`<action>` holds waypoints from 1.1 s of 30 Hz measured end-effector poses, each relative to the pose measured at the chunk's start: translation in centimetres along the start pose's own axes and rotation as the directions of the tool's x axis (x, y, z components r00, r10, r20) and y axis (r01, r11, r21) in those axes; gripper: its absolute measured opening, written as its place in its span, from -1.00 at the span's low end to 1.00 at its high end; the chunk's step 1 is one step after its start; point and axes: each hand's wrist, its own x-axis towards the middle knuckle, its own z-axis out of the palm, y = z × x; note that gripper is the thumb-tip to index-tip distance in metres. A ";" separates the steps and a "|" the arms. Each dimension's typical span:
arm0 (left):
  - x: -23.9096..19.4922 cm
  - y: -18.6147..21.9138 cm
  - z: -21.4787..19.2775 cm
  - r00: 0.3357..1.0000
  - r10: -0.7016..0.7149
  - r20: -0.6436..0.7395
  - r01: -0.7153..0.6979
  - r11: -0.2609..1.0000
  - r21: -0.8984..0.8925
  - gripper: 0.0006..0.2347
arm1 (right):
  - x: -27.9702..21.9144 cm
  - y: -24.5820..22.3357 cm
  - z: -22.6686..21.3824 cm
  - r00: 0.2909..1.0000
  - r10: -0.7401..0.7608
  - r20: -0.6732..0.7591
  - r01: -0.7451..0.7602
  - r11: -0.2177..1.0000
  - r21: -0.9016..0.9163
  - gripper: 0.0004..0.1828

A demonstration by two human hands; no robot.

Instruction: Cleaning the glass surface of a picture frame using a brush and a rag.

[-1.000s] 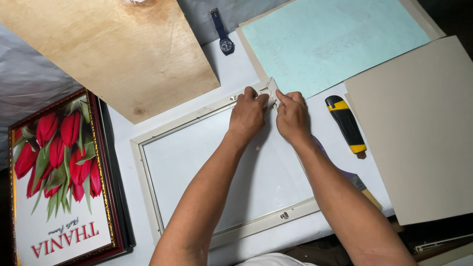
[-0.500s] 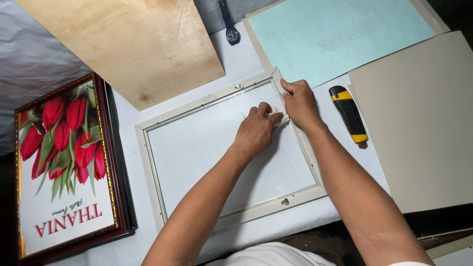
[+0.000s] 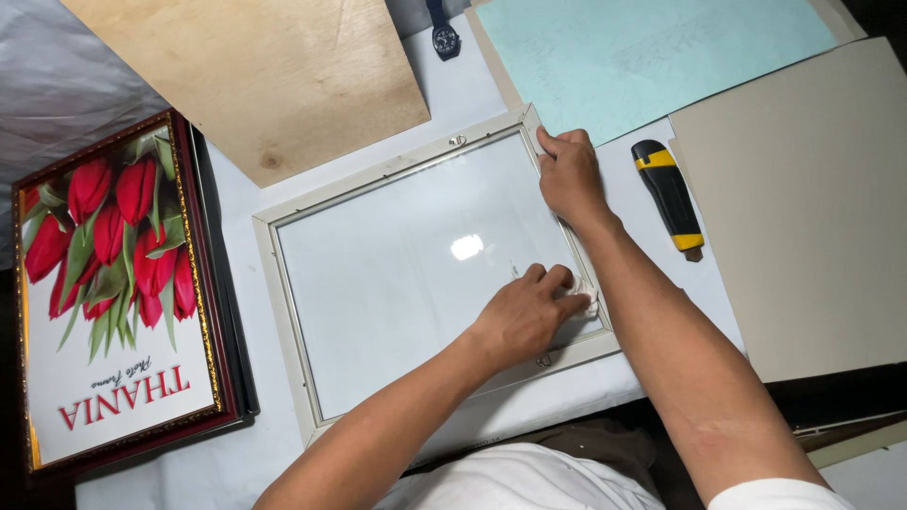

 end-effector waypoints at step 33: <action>-29.3 -9.0 -4.8 0.974 -0.218 0.063 0.191 0.938 0.288 -0.83 | -0.2 2.3 1.9 0.946 -0.315 -0.083 0.297 0.939 -0.174 -0.50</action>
